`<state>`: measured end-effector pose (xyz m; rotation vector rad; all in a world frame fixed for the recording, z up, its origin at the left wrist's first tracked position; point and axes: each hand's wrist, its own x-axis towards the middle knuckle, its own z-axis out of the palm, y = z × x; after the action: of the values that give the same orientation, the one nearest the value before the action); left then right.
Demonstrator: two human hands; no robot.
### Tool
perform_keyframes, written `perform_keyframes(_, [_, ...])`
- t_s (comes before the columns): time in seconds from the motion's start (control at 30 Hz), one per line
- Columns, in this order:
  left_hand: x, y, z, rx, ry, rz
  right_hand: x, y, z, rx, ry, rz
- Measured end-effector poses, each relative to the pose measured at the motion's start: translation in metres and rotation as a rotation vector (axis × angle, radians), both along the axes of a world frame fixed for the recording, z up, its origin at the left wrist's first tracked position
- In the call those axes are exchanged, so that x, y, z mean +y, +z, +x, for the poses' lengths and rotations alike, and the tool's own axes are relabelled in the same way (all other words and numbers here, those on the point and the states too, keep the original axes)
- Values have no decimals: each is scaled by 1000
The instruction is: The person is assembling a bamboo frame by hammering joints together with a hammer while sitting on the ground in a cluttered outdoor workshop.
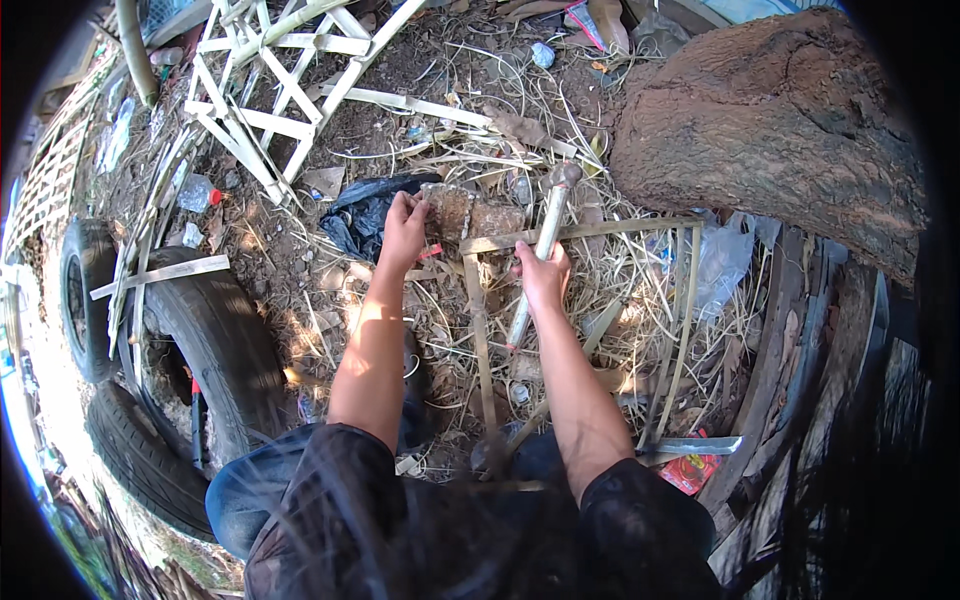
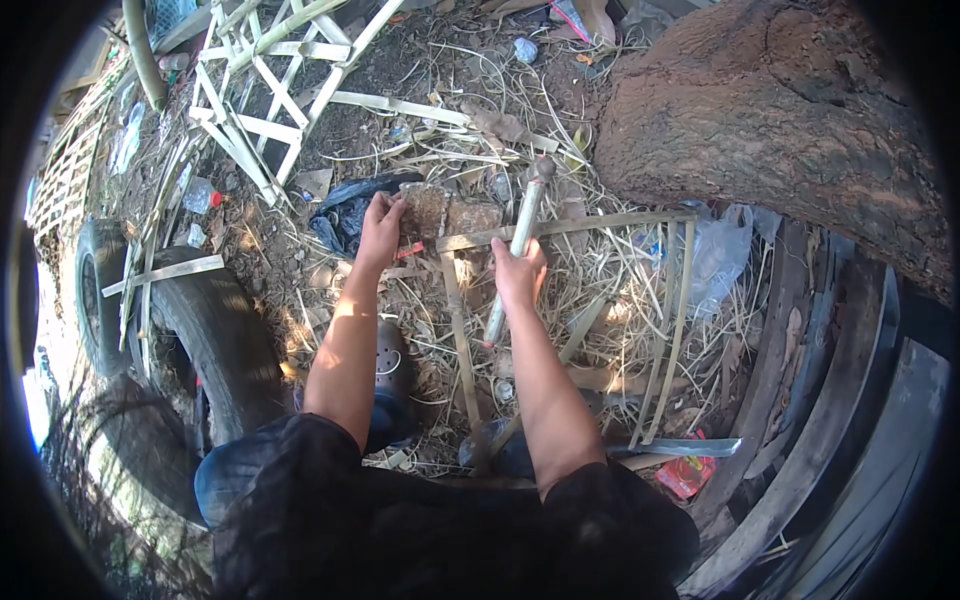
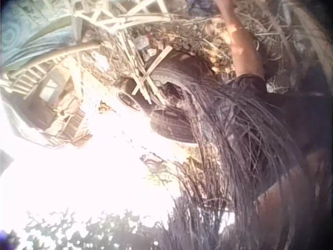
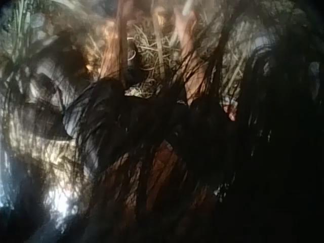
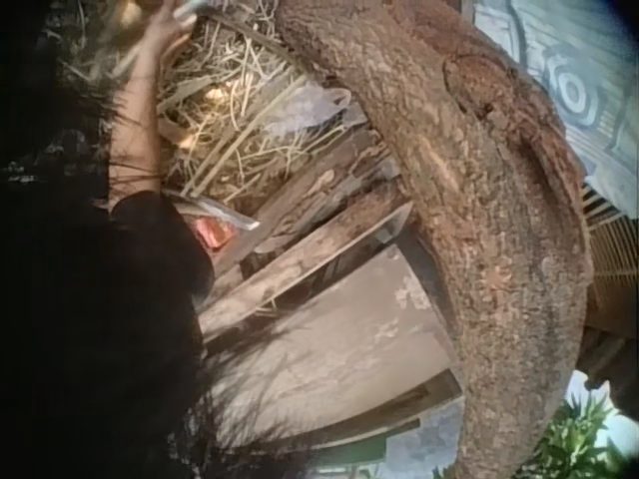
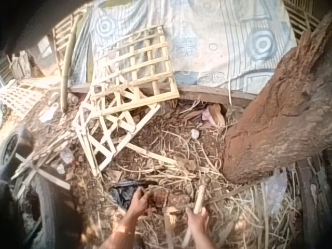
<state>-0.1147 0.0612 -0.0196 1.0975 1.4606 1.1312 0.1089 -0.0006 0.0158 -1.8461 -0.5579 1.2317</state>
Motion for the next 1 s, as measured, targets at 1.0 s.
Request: perform_keyframes(1.0, [-103,3,69,-802,360,-776,-13,32,-9,418,-545,-6])
